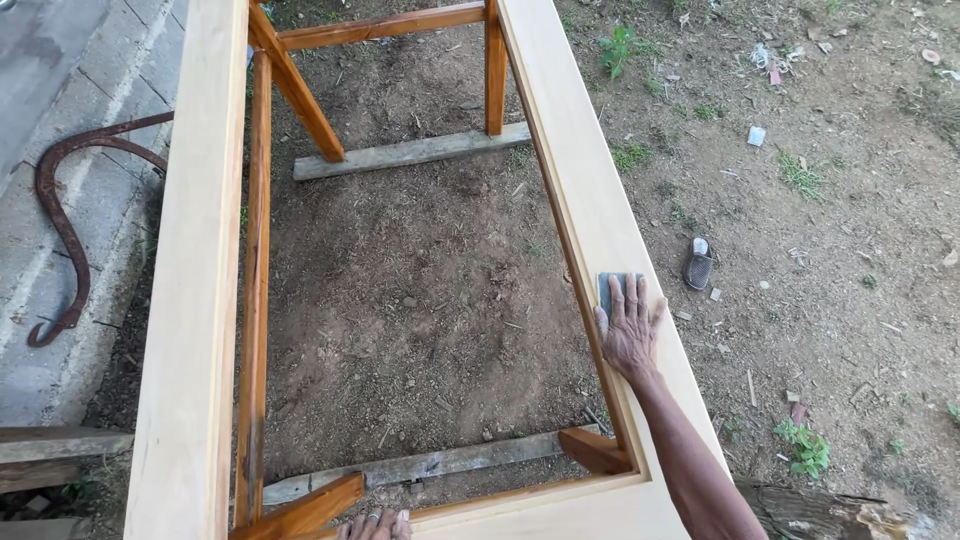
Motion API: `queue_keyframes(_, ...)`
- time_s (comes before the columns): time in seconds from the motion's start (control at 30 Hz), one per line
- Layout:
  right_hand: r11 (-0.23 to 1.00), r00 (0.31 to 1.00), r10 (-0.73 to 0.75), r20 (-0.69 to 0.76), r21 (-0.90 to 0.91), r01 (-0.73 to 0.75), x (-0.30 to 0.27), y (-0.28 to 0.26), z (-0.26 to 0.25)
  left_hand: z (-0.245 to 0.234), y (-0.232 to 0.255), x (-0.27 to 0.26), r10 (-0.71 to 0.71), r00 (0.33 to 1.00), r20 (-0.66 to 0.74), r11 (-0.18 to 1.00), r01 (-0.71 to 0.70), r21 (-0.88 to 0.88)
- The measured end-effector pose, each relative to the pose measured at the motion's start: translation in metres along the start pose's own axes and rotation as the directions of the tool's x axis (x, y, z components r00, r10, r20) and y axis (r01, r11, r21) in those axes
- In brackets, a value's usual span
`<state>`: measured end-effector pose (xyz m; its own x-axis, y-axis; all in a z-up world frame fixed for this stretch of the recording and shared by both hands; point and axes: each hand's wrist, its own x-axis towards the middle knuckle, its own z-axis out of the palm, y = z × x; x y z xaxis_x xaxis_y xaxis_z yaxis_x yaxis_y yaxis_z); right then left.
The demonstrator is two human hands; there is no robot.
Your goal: Sanding a wooden furniture frame using sandpaper.
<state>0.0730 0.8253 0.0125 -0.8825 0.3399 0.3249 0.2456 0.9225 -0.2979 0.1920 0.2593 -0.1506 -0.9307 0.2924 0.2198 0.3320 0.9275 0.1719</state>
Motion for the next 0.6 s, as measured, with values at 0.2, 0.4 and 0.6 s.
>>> queue_keyframes(0.2,1.000,0.999,-0.018,0.027,0.017,0.018,-0.071,-0.012,-0.042,-0.040,0.018,0.016,-0.147,0.919,0.367,0.989,0.127,0.078)
queue_keyframes(0.4,1.000,0.996,0.010,0.092,-0.016,-0.008,-0.191,-0.010,-0.090,-0.063,0.023,0.030,-0.103,0.791,0.603,0.990,0.027,0.135)
queue_keyframes(0.6,0.992,0.987,0.080,0.136,-0.105,-0.066,-0.226,-0.002,-0.099,-0.074,0.065,0.039,-0.091,0.736,0.671,0.995,0.042,0.089)
